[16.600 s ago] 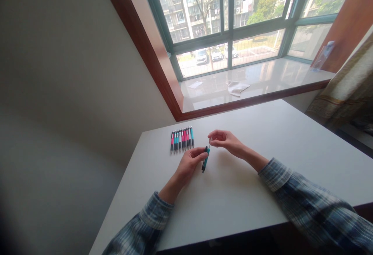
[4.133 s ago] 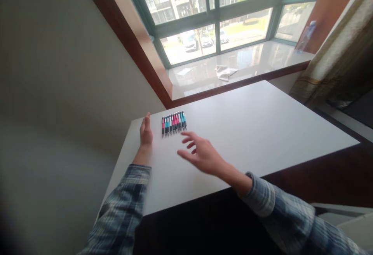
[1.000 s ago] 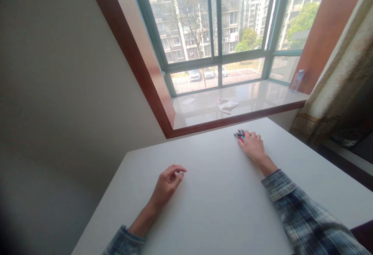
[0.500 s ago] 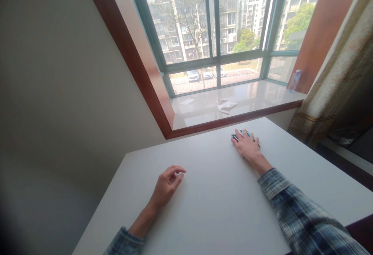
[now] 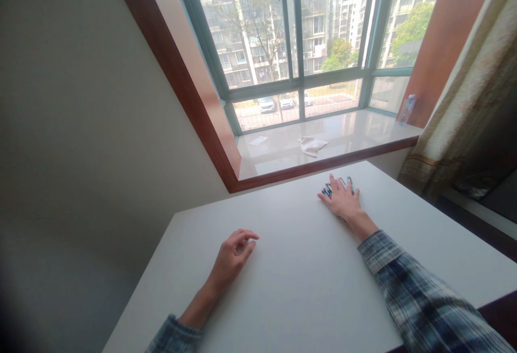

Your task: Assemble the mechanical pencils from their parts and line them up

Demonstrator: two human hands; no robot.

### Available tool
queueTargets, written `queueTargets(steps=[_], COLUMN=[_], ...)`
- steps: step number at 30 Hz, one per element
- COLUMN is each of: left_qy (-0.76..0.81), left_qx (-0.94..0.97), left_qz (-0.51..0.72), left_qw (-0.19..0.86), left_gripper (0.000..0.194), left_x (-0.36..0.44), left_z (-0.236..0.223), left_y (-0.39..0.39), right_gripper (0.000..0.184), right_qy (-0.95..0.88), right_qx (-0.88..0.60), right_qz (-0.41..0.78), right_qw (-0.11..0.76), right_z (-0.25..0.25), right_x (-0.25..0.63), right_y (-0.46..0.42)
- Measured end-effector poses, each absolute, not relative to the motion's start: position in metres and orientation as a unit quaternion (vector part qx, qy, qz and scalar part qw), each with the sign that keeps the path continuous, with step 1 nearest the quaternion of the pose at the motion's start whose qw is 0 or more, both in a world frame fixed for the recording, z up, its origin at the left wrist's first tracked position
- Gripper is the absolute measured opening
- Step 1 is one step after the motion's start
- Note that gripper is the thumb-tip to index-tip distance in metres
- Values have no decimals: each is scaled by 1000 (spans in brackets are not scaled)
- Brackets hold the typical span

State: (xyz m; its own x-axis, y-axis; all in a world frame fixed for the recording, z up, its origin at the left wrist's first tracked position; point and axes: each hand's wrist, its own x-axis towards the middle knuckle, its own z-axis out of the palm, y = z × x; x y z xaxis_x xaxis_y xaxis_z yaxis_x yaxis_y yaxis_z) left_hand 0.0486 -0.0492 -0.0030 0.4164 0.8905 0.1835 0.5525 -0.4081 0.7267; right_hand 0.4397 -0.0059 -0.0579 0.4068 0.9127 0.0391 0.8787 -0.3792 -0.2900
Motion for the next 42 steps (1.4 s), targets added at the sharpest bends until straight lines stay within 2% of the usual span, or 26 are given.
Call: queueTargets(steps=[2, 5, 8, 11, 21, 25, 28, 30, 32, 34, 36, 39, 42], left_qy=[458, 456, 455, 455, 447, 441, 444, 443, 441, 430, 426, 457, 426], left_qx=[792, 792, 789, 786, 785, 776, 740, 710, 686, 663, 633, 559, 520], left_qz=[283, 286, 290, 295, 319, 345, 378, 391, 397, 396, 404, 403, 344], left_qw=[287, 289, 295, 297, 286, 291, 335, 384, 422, 468, 505, 562, 656], left_gripper=[20, 20, 20, 20, 19, 18, 18, 21, 26, 33, 40, 50, 56], left_x=[49, 48, 48, 48, 48, 49, 50, 52, 53, 53, 50, 42, 38], left_z=[-3, -3, -4, -5, -4, -2, 0, 0, 0, 0, 1, 5, 6], left_y=[-49, -49, -49, -48, -50, -51, -51, -51, -48, -43, -36, -29, -27], right_gripper=[86, 62, 40, 30, 37, 37, 37, 40, 33, 21, 17, 24, 31], right_qy=[-542, -537, -528, -515, -513, -514, -548, -585, -624, -686, -780, -856, -899], right_qx=[-821, -815, -819, -829, -827, -780, -682, -601, -541, -482, -397, -294, -202], right_qz=[43, -15, -31, 0, 5, 13, 111, 224, 259, 177, 84, -30, -69], right_qw=[174, 217, 224, 217, 229, 358, 472, 497, 500, 515, 477, 425, 383], right_z=[-55, -46, -37, -33, -32, -16, 1, 13, 21, 23, 19, 1, -16], right_x=[445, 456, 467, 471, 465, 451, 412, 374, 335, 302, 278, 256, 242], right_y=[-7, -10, -14, -17, -18, -21, -24, -25, -27, -31, -35, -39, -41])
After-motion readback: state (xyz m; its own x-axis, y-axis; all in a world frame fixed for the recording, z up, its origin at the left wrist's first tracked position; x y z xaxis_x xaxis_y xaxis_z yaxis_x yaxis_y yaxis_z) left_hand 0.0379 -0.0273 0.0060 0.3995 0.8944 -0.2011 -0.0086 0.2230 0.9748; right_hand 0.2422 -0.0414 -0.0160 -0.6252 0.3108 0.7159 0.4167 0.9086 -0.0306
